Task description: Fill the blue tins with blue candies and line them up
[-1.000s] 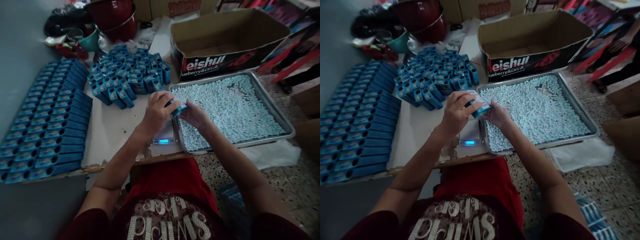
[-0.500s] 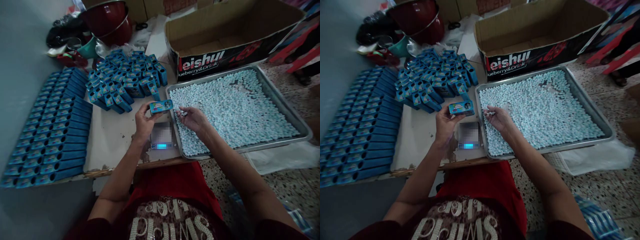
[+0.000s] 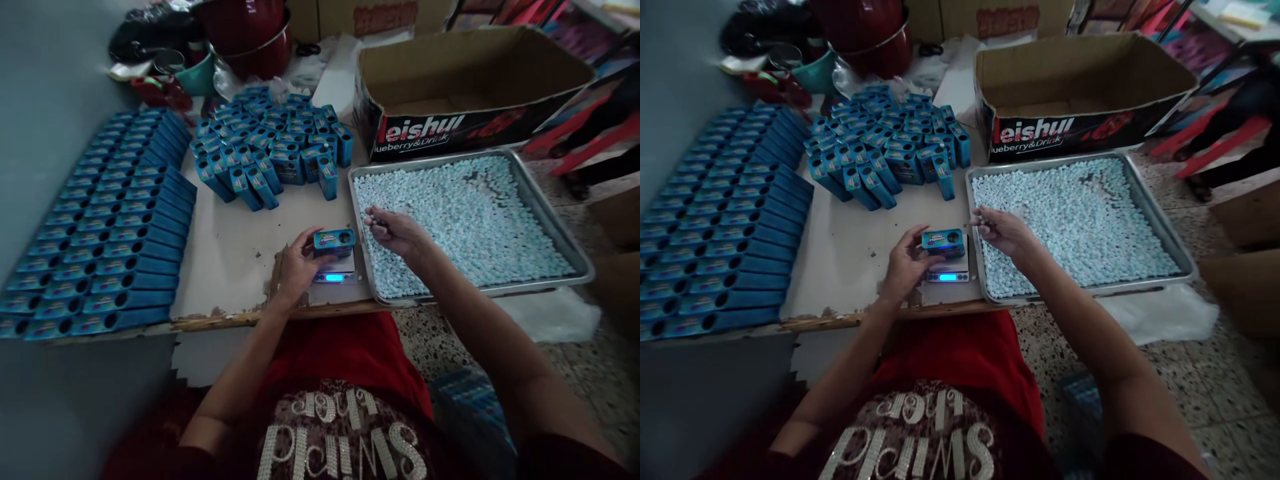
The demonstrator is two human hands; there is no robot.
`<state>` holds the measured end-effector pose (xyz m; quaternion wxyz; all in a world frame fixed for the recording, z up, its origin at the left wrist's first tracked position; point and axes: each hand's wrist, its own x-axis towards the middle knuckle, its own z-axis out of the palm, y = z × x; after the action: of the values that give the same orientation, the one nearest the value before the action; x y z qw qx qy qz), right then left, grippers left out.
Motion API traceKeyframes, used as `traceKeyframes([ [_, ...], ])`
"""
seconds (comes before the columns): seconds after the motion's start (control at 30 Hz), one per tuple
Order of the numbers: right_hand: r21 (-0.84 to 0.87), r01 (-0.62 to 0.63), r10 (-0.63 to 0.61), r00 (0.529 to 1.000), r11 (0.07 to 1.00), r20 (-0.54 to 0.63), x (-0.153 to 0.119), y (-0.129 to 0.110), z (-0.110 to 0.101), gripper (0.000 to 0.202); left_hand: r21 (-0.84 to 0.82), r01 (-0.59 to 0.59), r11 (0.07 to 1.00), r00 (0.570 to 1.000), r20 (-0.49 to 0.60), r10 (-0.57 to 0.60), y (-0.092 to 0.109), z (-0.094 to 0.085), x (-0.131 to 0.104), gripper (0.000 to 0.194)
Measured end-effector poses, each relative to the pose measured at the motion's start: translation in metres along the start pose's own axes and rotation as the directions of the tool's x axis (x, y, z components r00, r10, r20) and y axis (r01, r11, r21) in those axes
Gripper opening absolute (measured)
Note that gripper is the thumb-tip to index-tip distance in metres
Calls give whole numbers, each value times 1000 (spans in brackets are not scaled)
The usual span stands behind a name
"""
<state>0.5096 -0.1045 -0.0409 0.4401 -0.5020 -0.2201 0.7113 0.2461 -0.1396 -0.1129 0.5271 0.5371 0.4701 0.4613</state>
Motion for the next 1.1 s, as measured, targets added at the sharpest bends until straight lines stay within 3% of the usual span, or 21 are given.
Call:
traceKeyframes([
  [0.13, 31, -83, 86, 993, 996, -76, -13, -9, 13, 14, 47, -104, 993, 994, -36, 106, 5, -26, -5, 68],
  [0.23, -9, -58, 57, 995, 998, -77, -21, -12, 14, 26, 117, -130, 985, 983, -113, 144, 3, -57, -15, 61],
  [0.37, -128, -30, 21, 997, 991, -77, -28, -16, 16, 21, 89, -160, 983, 944, -278, 178, -3, -92, -27, 59],
  [0.47, -269, 6, -16, 999, 963, -38, -34, -23, 22, 12, 69, -179, 981, 928, -319, 192, -10, -106, -30, 63],
  [0.6, -422, 68, -62, 998, 904, 28, -39, -28, 28, 16, 53, -163, 985, 927, -334, 171, -18, -113, -35, 69],
  [0.77, -440, 55, -40, 998, 896, 44, -40, -22, 29, 31, 113, -166, 980, 930, -313, 193, -23, -116, -43, 65],
  [1.1, -467, 17, -26, 1000, 884, -13, -43, -21, 42, 31, 252, -129, 959, 948, -253, 194, -16, -116, -44, 40],
])
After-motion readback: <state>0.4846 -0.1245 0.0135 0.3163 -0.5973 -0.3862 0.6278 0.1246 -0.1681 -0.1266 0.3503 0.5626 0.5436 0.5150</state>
